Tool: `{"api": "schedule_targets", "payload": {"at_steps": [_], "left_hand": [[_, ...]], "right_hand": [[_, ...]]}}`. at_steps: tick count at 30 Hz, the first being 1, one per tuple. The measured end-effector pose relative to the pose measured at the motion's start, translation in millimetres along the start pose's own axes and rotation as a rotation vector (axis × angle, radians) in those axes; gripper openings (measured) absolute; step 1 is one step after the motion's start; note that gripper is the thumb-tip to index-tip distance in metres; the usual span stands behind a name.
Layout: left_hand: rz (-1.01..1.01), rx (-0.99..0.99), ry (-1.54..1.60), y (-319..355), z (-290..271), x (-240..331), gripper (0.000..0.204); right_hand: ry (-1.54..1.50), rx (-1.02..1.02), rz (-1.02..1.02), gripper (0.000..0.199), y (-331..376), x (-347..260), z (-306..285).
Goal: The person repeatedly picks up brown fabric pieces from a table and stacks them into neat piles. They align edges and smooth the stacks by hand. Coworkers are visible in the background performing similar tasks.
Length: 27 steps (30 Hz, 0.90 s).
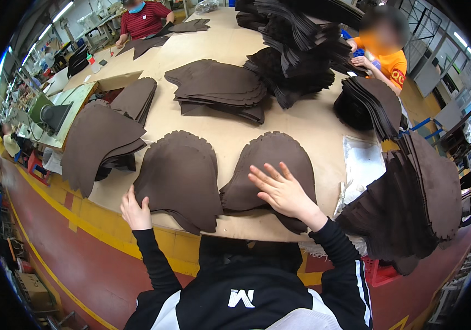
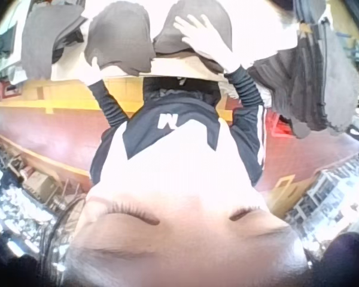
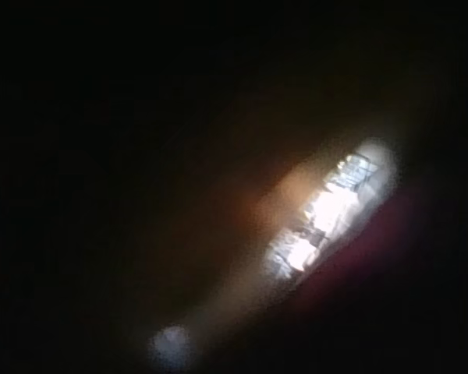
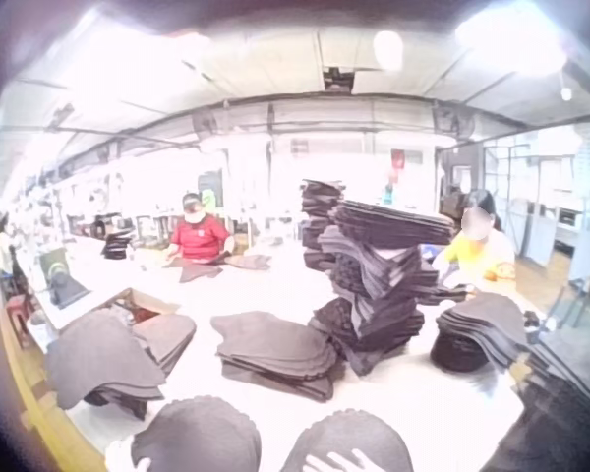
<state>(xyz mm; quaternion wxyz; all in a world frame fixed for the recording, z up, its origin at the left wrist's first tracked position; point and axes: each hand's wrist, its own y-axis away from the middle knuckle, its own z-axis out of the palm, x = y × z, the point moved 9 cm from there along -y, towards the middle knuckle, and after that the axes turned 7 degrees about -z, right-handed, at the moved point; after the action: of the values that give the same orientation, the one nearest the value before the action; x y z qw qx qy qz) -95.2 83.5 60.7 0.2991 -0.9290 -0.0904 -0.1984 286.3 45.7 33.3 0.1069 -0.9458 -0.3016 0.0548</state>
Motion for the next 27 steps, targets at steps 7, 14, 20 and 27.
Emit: {"api": "schedule_targets", "payload": {"at_steps": [7,14,20,27], "left_hand": [[-0.091,-0.711,0.806,86,78,134,0.034],[0.106,-0.646,0.467,109,107,168,0.06],[-0.014,-0.72,0.498,99,120,158,0.05],[0.082,-0.56,0.568,80,100,173,0.022]], "right_hand": [[0.05,-0.023,0.072,0.056,-25,31,36],[0.1,-0.045,0.337,0.058,-59,136,47],[0.168,0.045,0.543,0.056,-40,188,10],[-0.068,0.201,0.325,0.059,14,82,-45]]}}
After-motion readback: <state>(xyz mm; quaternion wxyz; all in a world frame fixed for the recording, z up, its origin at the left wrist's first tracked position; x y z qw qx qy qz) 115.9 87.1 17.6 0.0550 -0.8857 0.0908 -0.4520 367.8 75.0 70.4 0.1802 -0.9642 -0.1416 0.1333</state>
